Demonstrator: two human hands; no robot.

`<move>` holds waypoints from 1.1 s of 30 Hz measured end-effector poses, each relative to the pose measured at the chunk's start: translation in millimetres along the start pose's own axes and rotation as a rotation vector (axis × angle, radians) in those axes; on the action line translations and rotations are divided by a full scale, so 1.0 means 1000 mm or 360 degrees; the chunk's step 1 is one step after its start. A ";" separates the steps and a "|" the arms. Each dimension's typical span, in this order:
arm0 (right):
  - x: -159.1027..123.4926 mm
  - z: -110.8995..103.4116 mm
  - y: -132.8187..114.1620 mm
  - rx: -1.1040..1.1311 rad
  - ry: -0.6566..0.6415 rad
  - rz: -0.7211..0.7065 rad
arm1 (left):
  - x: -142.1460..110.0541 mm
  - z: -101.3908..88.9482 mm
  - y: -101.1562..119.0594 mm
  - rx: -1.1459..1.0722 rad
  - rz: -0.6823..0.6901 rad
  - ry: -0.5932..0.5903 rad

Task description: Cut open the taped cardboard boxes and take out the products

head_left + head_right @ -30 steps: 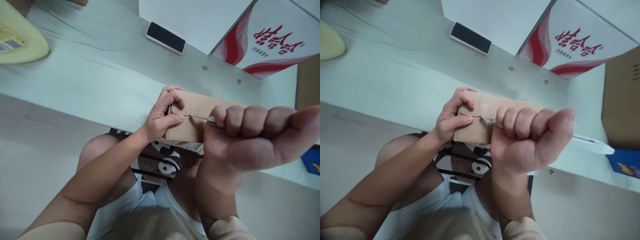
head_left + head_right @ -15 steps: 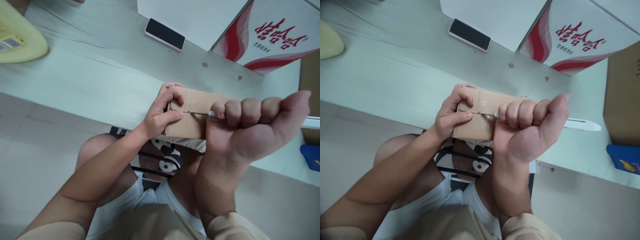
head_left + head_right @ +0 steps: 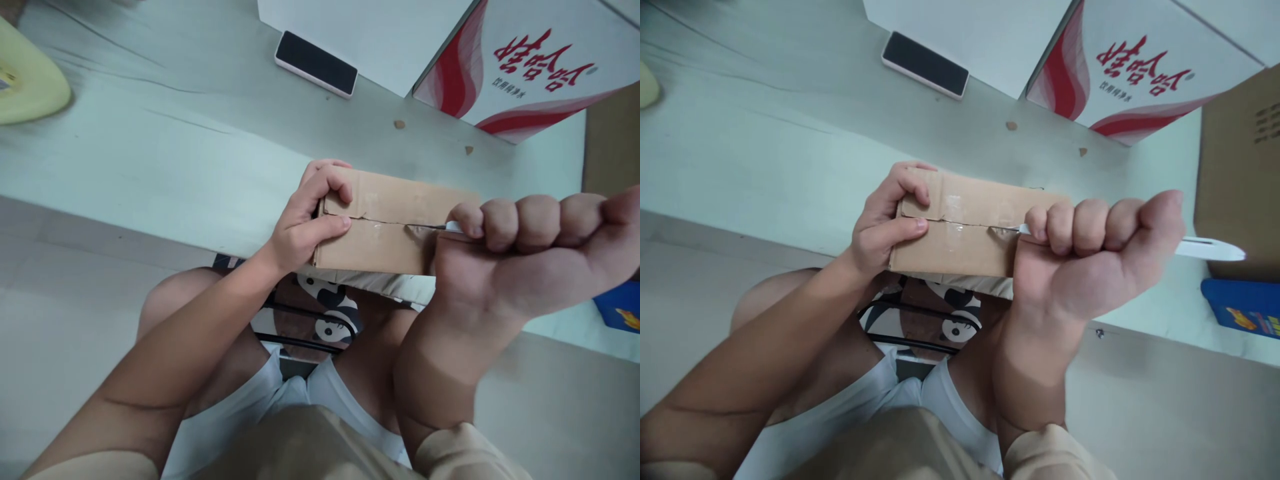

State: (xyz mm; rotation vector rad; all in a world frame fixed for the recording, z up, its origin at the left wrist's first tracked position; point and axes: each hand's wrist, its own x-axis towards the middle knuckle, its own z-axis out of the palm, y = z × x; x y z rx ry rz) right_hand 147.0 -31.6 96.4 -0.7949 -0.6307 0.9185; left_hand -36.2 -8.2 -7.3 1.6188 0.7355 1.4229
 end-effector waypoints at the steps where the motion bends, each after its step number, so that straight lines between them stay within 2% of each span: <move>1: 0.001 -0.002 -0.001 -0.0011 0.0017 0.0031 | 0.000 0.000 0.000 0.0000 -0.0004 -0.0008; 5: 0.006 -0.009 -0.004 0.0015 0.0020 0.0070 | 0.001 -0.003 -0.003 -0.0035 -0.0005 -0.0043; 13: 0.018 -0.007 -0.012 0.0082 -0.0005 0.0132 | 0.002 -0.005 -0.007 -0.0062 -0.0009 -0.0068; 21: 0.028 -0.034 -0.005 0.0409 -0.0202 0.0125 | 0.000 -0.003 -0.003 -0.0045 -0.0081 -0.0042; 27: 0.017 -0.022 -0.004 0.0390 -0.0153 0.0120 | 0.002 -0.004 -0.014 -0.0152 0.0020 -0.0027; 33: 0.019 -0.020 -0.002 0.0362 -0.0165 0.0102 | 0.001 -0.004 -0.009 -0.0056 -0.0060 -0.0032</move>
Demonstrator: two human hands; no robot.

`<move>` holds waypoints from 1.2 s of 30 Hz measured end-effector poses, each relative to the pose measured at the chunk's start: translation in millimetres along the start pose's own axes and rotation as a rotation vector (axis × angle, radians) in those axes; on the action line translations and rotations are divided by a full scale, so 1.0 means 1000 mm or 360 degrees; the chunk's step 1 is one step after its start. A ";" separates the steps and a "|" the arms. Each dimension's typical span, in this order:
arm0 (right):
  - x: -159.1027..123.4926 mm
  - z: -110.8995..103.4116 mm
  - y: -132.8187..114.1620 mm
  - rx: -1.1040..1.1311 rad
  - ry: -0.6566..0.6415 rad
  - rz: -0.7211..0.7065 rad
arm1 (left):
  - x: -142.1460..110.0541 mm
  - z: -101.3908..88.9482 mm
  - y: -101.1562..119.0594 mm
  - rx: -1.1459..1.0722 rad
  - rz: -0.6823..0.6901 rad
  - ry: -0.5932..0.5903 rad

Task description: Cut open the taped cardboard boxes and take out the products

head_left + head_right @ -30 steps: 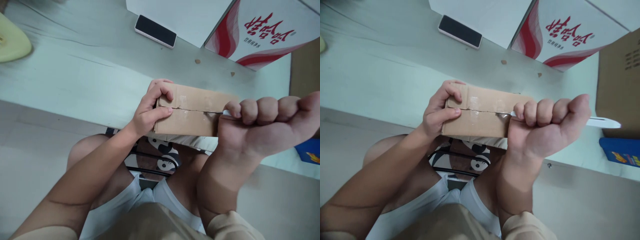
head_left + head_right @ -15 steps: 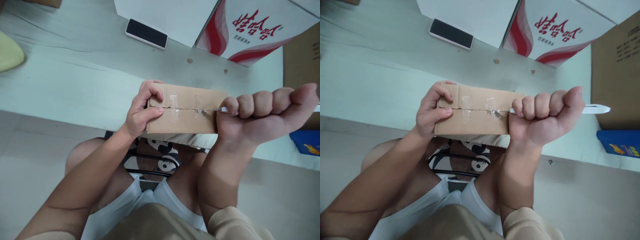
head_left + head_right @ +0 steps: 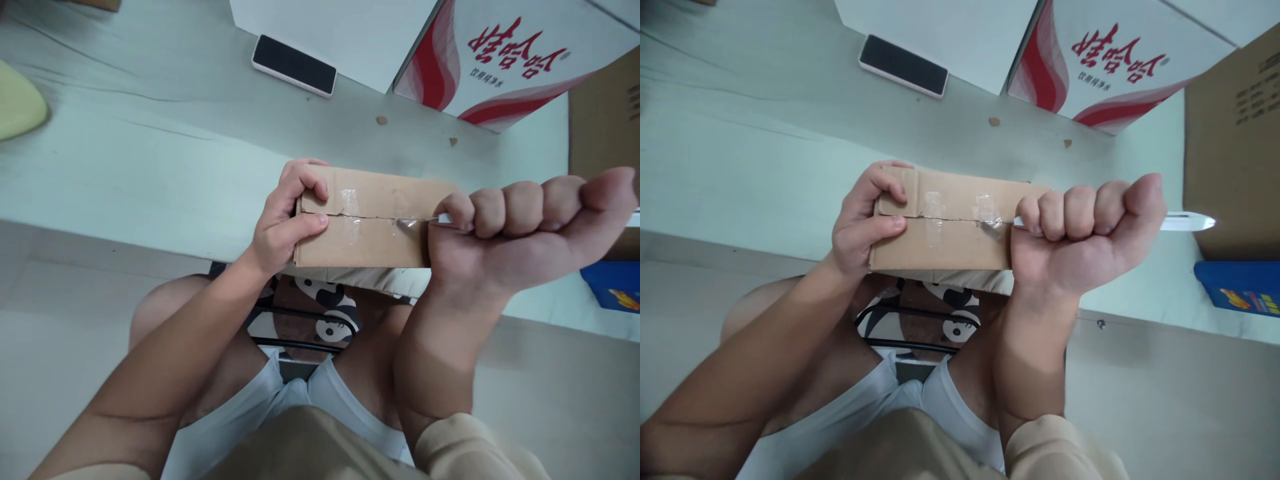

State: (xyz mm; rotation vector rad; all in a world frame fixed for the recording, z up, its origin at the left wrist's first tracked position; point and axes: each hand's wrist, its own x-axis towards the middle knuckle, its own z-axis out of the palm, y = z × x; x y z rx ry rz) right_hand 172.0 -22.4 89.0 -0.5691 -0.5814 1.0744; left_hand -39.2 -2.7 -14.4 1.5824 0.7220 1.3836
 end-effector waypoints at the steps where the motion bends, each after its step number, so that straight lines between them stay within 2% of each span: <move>1: 0.001 -0.001 0.001 0.0009 0.0013 -0.0007 | 0.000 0.000 -0.001 -0.0002 0.0013 -0.0005; 7: -0.003 0.006 0.000 0.0016 0.0079 0.0027 | 0.002 -0.004 -0.011 -0.0084 0.0071 -0.0057; 13: -0.006 0.008 0.003 -0.0105 0.0024 -0.0075 | 0.002 -0.001 -0.005 -0.0044 0.0052 -0.0022; 20: -0.008 0.004 0.017 -0.0493 -0.0187 -0.0326 | 0.000 0.002 0.003 0.0000 -0.0042 0.0019; 24: -0.005 0.003 0.012 -0.0465 -0.0274 -0.0349 | 0.001 0.000 -0.004 -0.0049 -0.0006 0.0026; 26: -0.003 0.002 0.005 -0.0411 -0.0208 -0.0293 | 0.002 -0.001 -0.007 -0.0088 0.0021 0.0011; 31: 0.000 0.004 -0.012 -0.0425 0.0151 -0.0211 | 0.002 -0.003 -0.009 -0.0151 -0.0015 -0.0006; 36: 0.000 0.005 -0.017 -0.0345 0.0198 -0.0208 | 0.002 -0.002 -0.007 -0.0183 -0.0018 0.0010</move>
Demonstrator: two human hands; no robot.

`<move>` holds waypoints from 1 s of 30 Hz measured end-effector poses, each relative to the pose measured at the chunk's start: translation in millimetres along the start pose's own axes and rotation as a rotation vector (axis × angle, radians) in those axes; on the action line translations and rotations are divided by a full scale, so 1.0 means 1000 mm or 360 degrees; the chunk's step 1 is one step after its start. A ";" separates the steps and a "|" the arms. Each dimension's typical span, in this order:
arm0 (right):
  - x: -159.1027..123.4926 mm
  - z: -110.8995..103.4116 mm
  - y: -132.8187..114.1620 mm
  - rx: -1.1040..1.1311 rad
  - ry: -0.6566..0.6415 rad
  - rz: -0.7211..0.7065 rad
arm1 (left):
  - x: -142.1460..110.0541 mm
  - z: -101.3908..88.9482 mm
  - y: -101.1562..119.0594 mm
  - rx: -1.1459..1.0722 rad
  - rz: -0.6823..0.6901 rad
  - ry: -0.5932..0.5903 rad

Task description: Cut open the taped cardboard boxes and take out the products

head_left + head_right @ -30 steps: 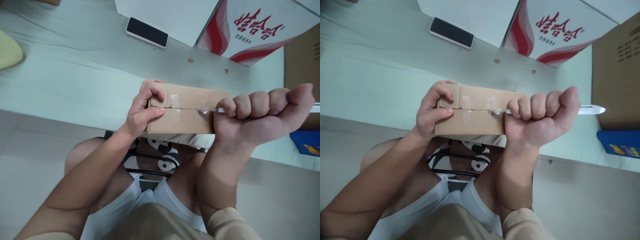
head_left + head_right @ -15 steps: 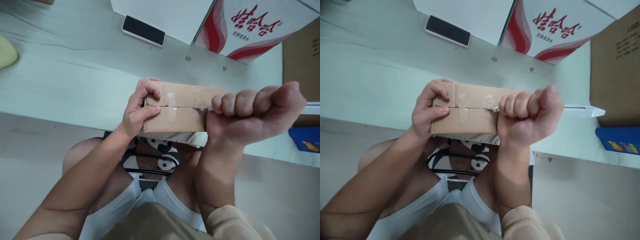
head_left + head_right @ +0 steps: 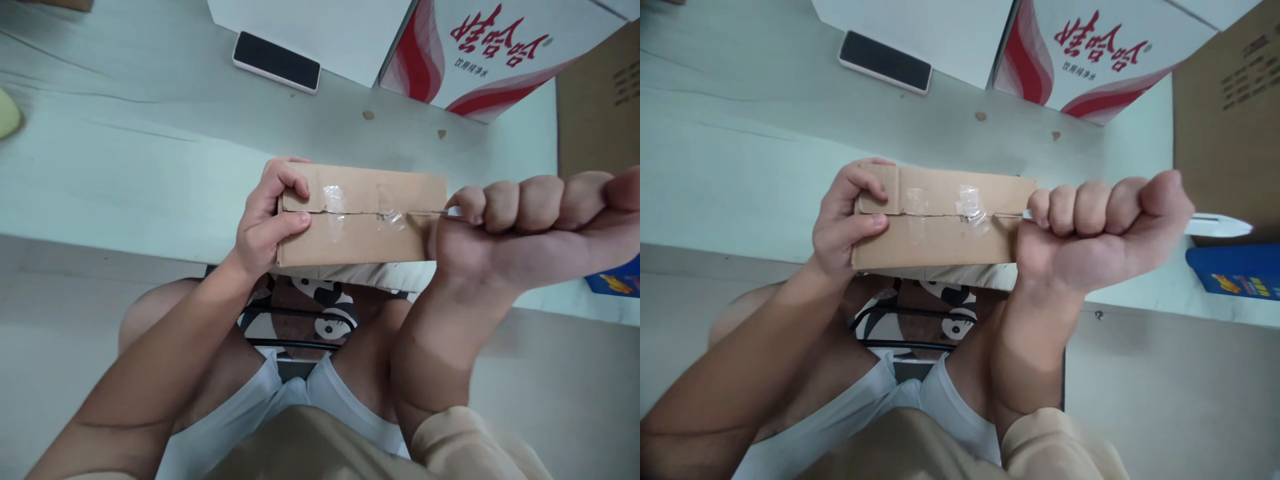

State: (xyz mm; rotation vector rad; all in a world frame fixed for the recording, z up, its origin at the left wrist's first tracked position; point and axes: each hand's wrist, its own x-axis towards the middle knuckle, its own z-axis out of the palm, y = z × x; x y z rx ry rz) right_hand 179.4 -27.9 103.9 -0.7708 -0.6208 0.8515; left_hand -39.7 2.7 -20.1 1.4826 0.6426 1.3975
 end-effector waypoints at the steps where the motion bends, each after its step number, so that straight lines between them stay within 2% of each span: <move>1: 0.000 0.000 0.001 0.0011 -0.0007 -0.0014 | 0.000 0.001 0.001 0.0002 -0.0010 0.0011; 7: -0.004 -0.002 0.012 0.0105 -0.0196 -0.0018 | 0.001 0.006 0.008 -0.0045 -0.0055 0.0058; 12: -0.008 0.000 0.011 -0.0080 -0.0067 0.0055 | 0.001 0.006 0.007 -0.0032 -0.0023 0.0034; 15: -0.006 -0.001 0.012 -0.0130 -0.0071 0.0047 | 0.001 0.007 0.009 -0.0037 -0.0041 0.0070; 20: -0.004 -0.003 0.017 -0.0041 -0.0212 -0.0047 | 0.001 0.008 0.010 -0.0076 -0.0059 0.0072; 23: -0.005 -0.001 0.015 -0.0055 -0.0290 0.0080 | 0.001 0.006 0.007 -0.0108 -0.0002 0.0044; 26: -0.004 0.001 0.011 -0.0078 -0.0234 0.0131 | 0.001 0.006 0.007 -0.0154 0.0014 0.0029; 30: 0.001 0.000 0.010 -0.0136 -0.0112 0.0195 | 0.000 0.008 0.014 -0.0129 -0.0111 0.0109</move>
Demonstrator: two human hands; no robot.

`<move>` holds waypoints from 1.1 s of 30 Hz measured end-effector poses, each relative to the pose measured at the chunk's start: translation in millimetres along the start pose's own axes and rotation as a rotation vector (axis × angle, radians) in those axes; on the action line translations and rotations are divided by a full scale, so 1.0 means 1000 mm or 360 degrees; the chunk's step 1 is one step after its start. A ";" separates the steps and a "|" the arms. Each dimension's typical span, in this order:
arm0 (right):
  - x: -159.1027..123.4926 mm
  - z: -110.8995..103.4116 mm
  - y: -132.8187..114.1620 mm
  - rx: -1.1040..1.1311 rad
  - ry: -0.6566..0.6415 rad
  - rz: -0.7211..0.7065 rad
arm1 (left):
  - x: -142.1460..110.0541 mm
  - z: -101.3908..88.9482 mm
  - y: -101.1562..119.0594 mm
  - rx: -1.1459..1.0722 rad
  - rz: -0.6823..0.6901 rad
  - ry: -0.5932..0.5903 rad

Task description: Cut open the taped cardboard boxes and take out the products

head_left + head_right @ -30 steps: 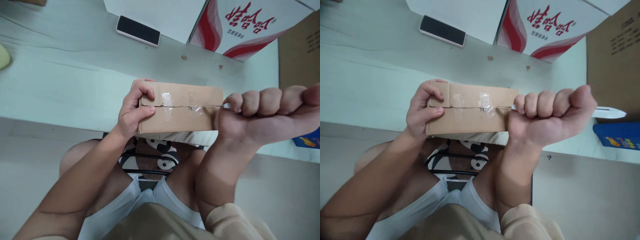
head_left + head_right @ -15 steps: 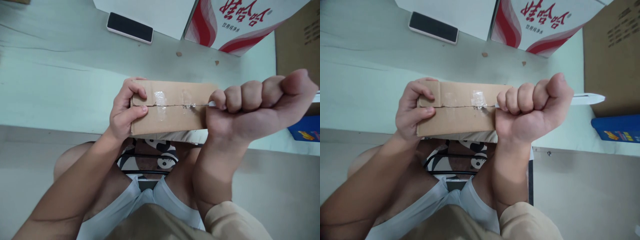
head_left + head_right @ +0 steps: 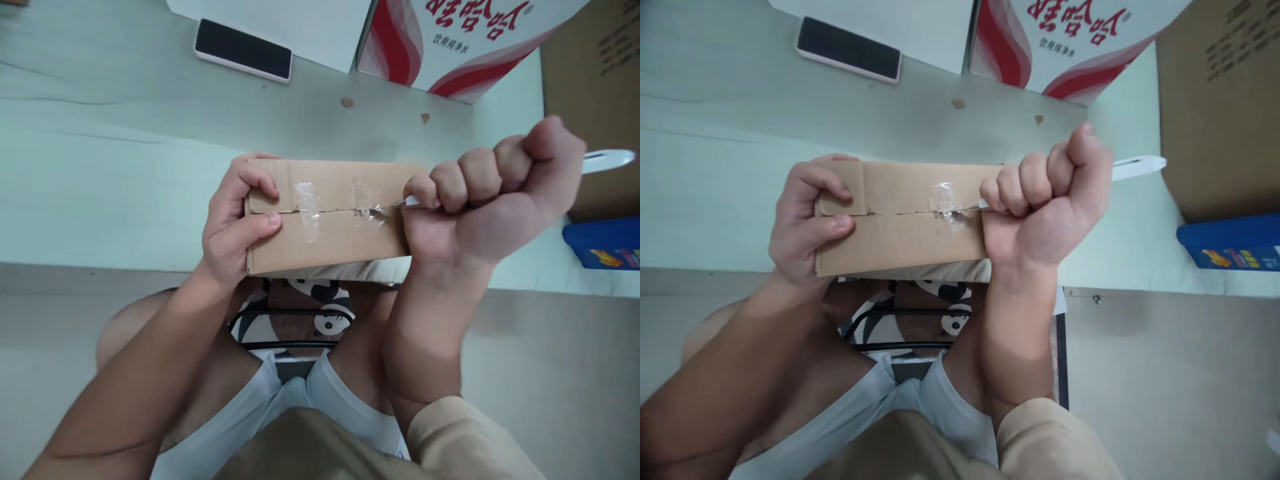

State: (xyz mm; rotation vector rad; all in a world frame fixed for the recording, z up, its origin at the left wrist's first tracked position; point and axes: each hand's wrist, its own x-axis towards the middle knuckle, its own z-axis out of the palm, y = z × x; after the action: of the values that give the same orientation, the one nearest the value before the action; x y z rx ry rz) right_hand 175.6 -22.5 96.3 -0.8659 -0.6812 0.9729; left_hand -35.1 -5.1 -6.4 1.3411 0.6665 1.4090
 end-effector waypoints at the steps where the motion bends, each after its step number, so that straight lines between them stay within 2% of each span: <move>1: 0.001 0.000 0.000 -0.0018 0.0041 0.0025 | 0.000 0.001 0.002 0.0005 -0.0016 0.0022; 5: 0.005 0.004 0.003 -0.0094 0.0169 0.0028 | -0.001 0.001 0.003 0.0036 0.0003 0.0070; 8: 0.006 0.005 0.007 -0.0167 0.0181 0.0029 | 0.000 0.000 0.000 0.0100 0.0034 0.0086; 17: 0.013 -0.026 0.014 -0.0506 -0.0110 -0.0091 | 0.003 -0.002 -0.001 0.0134 0.0049 0.0078; 20: 0.012 -0.026 0.014 -0.0480 -0.0178 -0.0154 | 0.003 -0.003 0.002 0.0129 0.0005 0.0050; 27: 0.000 -0.003 0.016 -0.0274 0.0162 -0.0327 | 0.002 -0.005 0.002 0.0191 0.0019 0.0020; 33: -0.001 -0.004 0.015 -0.0190 0.0084 -0.0347 | 0.002 -0.007 -0.001 0.0248 0.0061 -0.0005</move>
State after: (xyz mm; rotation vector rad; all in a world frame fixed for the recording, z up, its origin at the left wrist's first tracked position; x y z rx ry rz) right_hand 172.0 -20.1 81.2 -0.8979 -0.7772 0.7178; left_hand -41.5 -1.7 -8.0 1.4845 0.7647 1.4085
